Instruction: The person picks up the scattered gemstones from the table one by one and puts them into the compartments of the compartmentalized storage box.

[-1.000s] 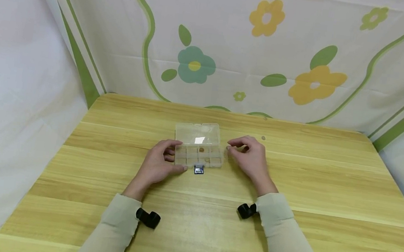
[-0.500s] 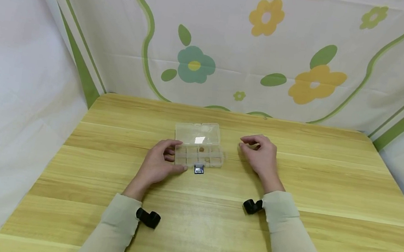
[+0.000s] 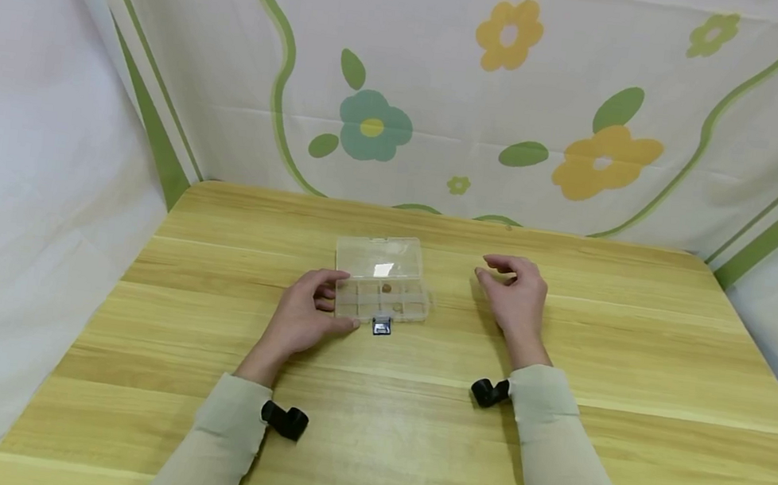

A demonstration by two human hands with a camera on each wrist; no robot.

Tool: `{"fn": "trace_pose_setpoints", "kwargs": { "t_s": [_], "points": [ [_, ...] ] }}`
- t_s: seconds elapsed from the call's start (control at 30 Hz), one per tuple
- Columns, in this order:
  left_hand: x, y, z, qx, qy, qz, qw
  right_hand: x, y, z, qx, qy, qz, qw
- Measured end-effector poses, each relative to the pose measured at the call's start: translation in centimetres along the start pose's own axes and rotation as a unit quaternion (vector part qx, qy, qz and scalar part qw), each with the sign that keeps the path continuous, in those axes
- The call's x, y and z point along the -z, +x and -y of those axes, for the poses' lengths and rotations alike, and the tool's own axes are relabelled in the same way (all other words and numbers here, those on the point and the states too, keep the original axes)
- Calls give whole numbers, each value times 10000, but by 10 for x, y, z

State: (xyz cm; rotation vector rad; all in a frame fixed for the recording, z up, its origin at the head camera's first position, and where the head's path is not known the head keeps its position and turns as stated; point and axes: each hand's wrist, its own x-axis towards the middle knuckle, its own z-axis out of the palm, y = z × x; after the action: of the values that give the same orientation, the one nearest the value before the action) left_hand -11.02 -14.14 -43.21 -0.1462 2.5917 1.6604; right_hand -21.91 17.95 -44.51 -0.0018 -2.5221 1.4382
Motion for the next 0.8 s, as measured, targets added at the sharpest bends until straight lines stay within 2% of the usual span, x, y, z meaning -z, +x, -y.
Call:
{"fn": "trace_pose_setpoints", "kwargs": {
  "t_s": [0.17,0.53,0.8],
  "points": [
    [-3,2,1,-31,-6,9,10000,2,4,-3,-12,11,-170,9999],
    [-5,2,2,-55,10,19,10000,17,17,-10,-426,-247,-247,9985],
    [-6,1,2,-56,-23,13,10000,27,27,-11,-598,-430,-119,9972]
  ]
}}
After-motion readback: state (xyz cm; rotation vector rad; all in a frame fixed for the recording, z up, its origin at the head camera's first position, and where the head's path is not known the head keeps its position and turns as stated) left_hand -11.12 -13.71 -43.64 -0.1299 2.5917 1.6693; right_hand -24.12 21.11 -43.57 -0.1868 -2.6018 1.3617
